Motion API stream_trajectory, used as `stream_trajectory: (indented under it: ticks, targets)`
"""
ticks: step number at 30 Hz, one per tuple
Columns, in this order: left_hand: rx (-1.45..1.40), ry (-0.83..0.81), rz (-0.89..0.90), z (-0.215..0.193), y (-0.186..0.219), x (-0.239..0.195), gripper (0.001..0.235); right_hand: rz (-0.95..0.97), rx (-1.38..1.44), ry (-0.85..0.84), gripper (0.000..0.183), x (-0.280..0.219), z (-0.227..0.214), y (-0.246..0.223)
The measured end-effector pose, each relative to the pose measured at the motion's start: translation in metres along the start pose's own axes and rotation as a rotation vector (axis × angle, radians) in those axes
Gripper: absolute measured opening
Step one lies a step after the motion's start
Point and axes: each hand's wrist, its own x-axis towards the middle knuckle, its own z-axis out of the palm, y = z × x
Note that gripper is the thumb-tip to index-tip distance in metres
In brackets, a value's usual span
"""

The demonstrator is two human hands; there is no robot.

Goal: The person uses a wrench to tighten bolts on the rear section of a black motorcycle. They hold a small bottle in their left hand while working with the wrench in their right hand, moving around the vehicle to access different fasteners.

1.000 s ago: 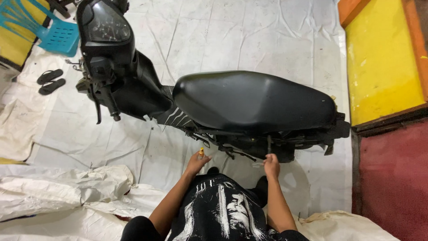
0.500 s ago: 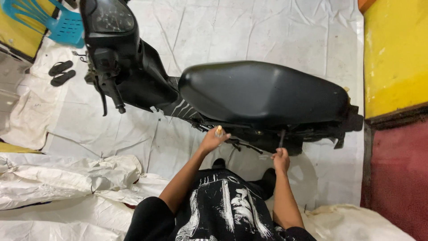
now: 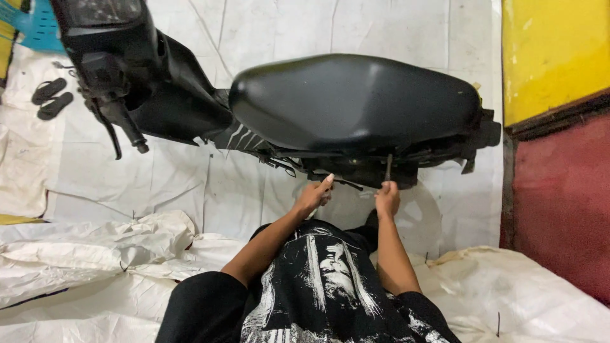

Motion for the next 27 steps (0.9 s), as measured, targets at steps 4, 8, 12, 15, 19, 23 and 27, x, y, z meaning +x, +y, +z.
stream_trajectory:
  ticks: [4,8,12,15,19,23,27]
  targets:
    - [0.173,0.065,-0.046,-0.007,0.003,0.01,0.069,-0.047,-0.052,-0.131,0.028,-0.002,0.006,-0.001]
    - [0.218,0.143,-0.032,-0.008,0.001,0.01,0.063,-0.03,0.043,-0.005,0.025,0.003,0.01,0.01]
    - [0.14,0.153,0.093,-0.008,0.014,0.002,0.067,-0.069,0.052,-0.138,0.027,0.017,0.025,0.025]
    - [0.133,0.178,0.078,-0.006,0.02,0.005,0.067,-0.061,0.061,-0.045,0.026,0.017,0.014,0.009]
    - [0.151,0.216,0.063,-0.008,0.028,-0.008,0.064,0.002,0.184,0.06,0.024,0.025,0.021,0.021]
    - [0.116,0.321,0.074,-0.017,0.016,0.005,0.063,-0.107,0.115,-0.033,0.023,0.016,0.021,0.017]
    - [0.013,0.33,0.117,-0.019,0.021,0.008,0.064,0.012,0.16,0.099,0.024,0.027,0.021,0.028]
